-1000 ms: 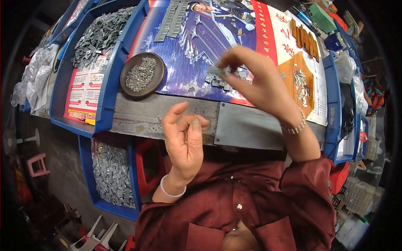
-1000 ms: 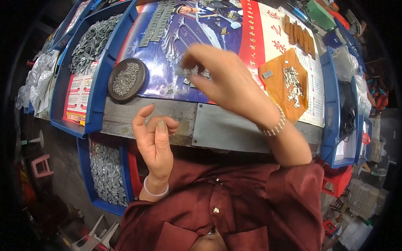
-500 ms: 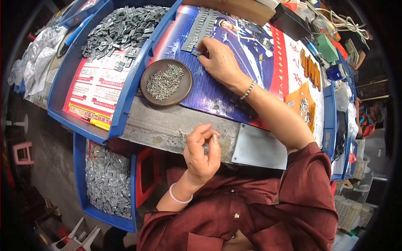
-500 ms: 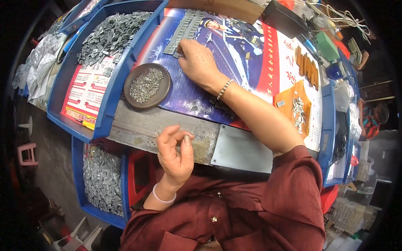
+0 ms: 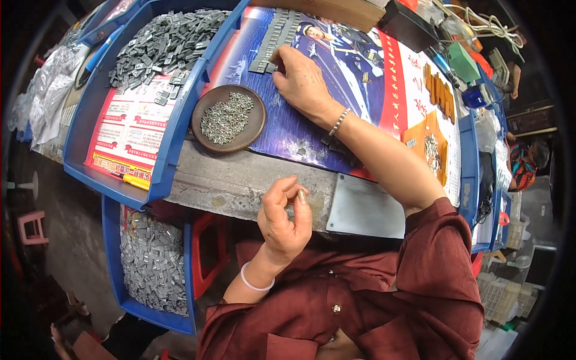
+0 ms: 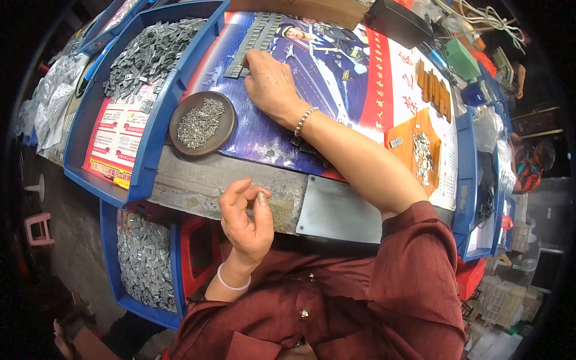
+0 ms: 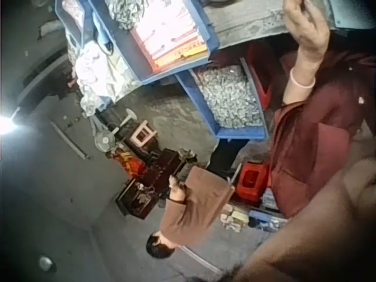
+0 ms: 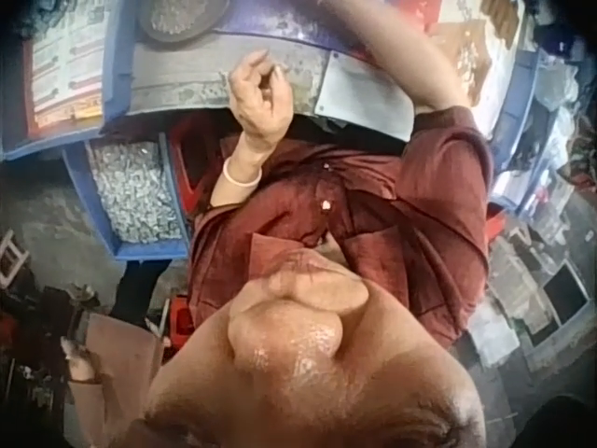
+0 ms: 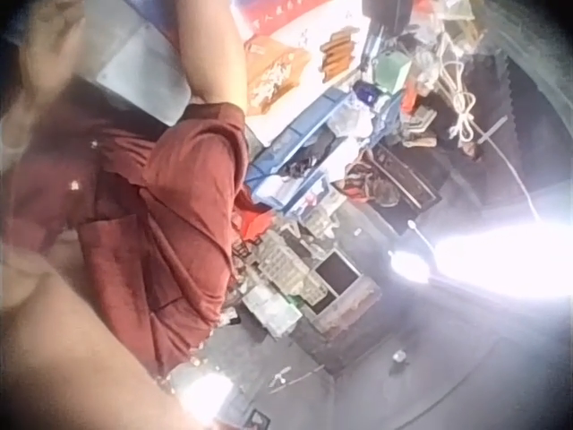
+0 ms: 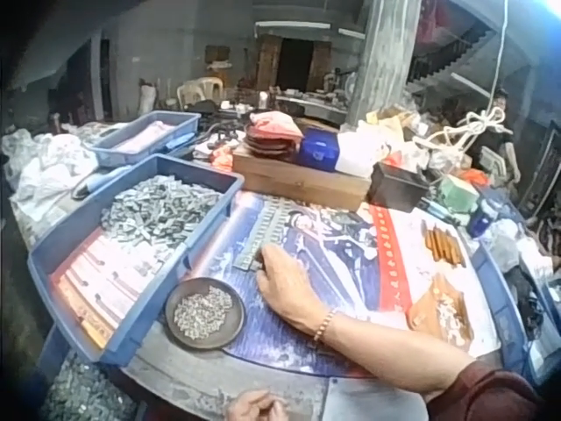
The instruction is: Assembling small metal hardware components by hand at an industrial workstation.
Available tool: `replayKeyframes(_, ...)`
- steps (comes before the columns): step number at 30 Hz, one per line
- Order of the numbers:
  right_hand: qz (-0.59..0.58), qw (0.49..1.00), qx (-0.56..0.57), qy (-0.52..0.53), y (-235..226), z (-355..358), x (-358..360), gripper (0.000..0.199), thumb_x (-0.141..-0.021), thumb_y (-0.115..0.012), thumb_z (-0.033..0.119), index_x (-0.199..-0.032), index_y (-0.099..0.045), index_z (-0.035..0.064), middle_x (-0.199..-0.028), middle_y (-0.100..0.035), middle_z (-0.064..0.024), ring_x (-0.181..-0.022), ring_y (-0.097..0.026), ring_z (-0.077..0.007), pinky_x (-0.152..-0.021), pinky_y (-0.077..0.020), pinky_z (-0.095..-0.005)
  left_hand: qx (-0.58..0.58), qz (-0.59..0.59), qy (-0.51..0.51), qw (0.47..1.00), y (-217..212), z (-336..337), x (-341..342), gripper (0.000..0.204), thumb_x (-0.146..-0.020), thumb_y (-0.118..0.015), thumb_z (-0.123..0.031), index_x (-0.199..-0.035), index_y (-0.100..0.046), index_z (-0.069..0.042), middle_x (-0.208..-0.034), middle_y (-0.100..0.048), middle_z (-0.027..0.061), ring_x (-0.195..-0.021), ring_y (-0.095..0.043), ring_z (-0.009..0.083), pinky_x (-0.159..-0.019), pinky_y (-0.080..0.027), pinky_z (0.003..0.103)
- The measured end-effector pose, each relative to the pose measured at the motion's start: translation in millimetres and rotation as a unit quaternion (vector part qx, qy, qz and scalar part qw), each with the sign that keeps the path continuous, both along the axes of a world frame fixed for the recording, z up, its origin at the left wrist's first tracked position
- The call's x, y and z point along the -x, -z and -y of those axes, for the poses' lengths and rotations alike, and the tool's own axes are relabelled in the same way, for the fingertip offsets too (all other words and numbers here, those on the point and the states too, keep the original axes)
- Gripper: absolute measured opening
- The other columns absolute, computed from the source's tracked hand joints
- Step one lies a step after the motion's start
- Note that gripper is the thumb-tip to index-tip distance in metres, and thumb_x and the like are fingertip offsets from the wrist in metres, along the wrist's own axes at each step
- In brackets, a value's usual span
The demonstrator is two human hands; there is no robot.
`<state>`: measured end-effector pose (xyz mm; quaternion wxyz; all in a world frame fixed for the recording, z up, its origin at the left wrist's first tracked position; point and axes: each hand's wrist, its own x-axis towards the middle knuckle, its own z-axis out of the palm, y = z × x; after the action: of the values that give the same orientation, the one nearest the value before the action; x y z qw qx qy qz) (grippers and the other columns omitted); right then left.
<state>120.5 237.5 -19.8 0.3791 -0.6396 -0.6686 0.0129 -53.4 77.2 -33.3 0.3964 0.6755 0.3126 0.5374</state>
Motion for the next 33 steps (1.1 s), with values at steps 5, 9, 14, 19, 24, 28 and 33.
replayKeyframes(5, -0.072, 0.997, 0.012, 0.002, -35, 29, -10, 0.019, -0.079, -0.060, 0.008, -0.096, -0.057, -0.0004, -0.087, -0.064, -0.0158, -0.081, -0.064, -0.0285, -0.074, -0.0499, -0.0357, -0.011, 0.005, -0.020, 1.000, 5, 0, -3, 0.036, -0.083, -0.053, 0.011, -0.116, -0.041, 0.006, -0.090, -0.060, 0.0143, -0.072, -0.064, 0.0182, -0.066, -0.051, 0.027)
replayKeyframes(9, -0.094, 0.994, 0.044, 0.012, -66, 80, -40, 0.019, -0.079, -0.060, 0.009, -0.095, -0.060, -0.0011, -0.088, -0.066, -0.0148, -0.077, -0.065, -0.0259, -0.072, -0.0508, -0.0341, -0.008, -0.007, -0.022, 1.000, 5, 2, -1, 0.036, -0.088, -0.050, 0.007, -0.122, -0.039, 0.003, -0.087, -0.060, 0.0121, -0.078, -0.060, 0.0148, -0.072, -0.049, 0.024)
replayKeyframes(14, -0.092, 0.985, 0.128, 0.066, -64, 137, -86, 0.018, -0.082, -0.063, 0.007, -0.098, -0.059, -0.0011, -0.086, -0.064, -0.0052, -0.077, -0.060, -0.0096, -0.070, -0.0491, -0.0251, 0.012, -0.014, -0.002, 1.000, 4, 2, -2, 0.034, -0.089, -0.048, 0.006, -0.122, -0.039, 0.003, -0.087, -0.059, 0.0117, -0.079, -0.058, 0.0138, -0.072, -0.048, 0.025)
replayKeyframes(19, -0.038, 0.981, 0.180, 0.056, -45, 162, -104, 0.019, -0.081, -0.063, 0.005, -0.098, -0.058, -0.0006, -0.084, -0.064, -0.0095, -0.075, -0.062, -0.0179, -0.069, -0.0493, -0.0303, 0.025, -0.033, -0.009, 0.999, 0, 3, -3, 0.031, -0.091, -0.046, 0.004, -0.121, -0.041, 0.002, -0.087, -0.058, 0.0103, -0.079, -0.056, 0.0128, -0.072, -0.046, 0.025)
replayKeyframes(24, 0.068, 0.991, 0.115, 0.014, -29, 157, -101, 0.020, -0.077, -0.059, 0.004, -0.096, -0.055, 0.0005, -0.086, -0.062, -0.0162, -0.082, -0.061, -0.0339, -0.073, -0.0487, -0.0403, 0.045, -0.047, -0.030, 0.997, -2, 6, -7, 0.032, -0.090, -0.045, 0.004, -0.122, -0.042, 0.002, -0.086, -0.057, 0.0086, -0.078, -0.054, 0.0120, -0.073, -0.045, 0.024)
replayKeyframes(28, 0.161, 0.983, 0.083, 0.027, -24, 152, -99, 0.017, -0.077, -0.055, 0.003, -0.094, -0.053, 0.0018, -0.079, -0.060, -0.0173, -0.080, -0.060, -0.0364, -0.069, -0.0474, -0.0449, 0.039, -0.048, -0.041, 0.997, -3, 8, -11, 0.030, -0.088, -0.050, 0.004, -0.118, -0.045, 0.004, -0.083, -0.060, 0.0112, -0.075, -0.060, 0.0153, -0.072, -0.048, 0.027)
replayKeyframes(33, 0.072, 0.992, 0.089, -0.053, -55, 170, -82, 0.023, -0.077, -0.056, 0.002, -0.099, -0.050, 0.0034, -0.086, -0.058, -0.0156, -0.085, -0.057, -0.0364, -0.073, -0.0461, -0.0448, 0.132, 0.010, -0.014, 0.991, -10, 12, -8, 0.026, -0.093, -0.046, 0.000, -0.119, -0.046, 0.003, -0.097, -0.057, 0.0083, -0.085, -0.054, 0.0119, -0.076, -0.045, 0.024)
